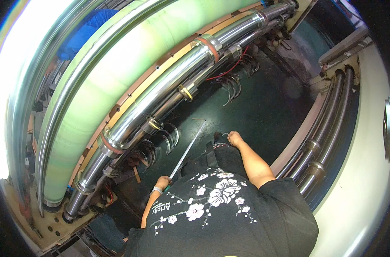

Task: The person uses a tape measure to measure the length of several large metallic pipes mounted horizontally in a confined industrial space. The person repeatedly extends and retracts the tape measure along different sections of the pipes.

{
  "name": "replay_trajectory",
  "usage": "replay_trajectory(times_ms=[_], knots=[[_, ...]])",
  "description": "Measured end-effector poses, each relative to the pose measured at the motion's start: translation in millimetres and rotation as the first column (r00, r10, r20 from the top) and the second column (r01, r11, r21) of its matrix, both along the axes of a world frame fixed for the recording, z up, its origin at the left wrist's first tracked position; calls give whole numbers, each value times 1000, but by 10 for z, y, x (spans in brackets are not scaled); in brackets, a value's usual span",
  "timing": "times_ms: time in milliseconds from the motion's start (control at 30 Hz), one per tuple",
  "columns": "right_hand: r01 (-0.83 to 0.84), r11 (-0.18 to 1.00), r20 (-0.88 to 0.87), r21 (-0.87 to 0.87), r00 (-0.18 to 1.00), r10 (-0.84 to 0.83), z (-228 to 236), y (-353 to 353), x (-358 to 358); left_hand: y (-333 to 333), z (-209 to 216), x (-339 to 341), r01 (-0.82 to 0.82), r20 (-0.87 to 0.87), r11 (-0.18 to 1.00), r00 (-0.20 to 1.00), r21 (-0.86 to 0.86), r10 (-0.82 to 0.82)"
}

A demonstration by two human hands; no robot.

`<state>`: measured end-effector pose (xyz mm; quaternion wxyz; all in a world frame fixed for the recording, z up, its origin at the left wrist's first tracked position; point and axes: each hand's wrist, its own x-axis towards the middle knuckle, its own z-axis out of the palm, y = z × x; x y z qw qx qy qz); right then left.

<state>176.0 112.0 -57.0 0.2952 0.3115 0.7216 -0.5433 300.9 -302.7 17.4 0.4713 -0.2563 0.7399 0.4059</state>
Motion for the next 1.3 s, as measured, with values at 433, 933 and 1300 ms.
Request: replay_trajectory(times_ms=[433,933,1300], knots=[[-22,1000,55,19,998,21,-149,-5,-65,-343,-645,145,163,-185,987,969,-18,-163],[-65,998,33,25,997,64,68,-133,-104,-418,-649,210,111,-100,994,989,-13,-112],[16,916,-394,-400,900,-188,762,-827,-1022,-337,-398,91,113,-74,994,991,2,-113]])
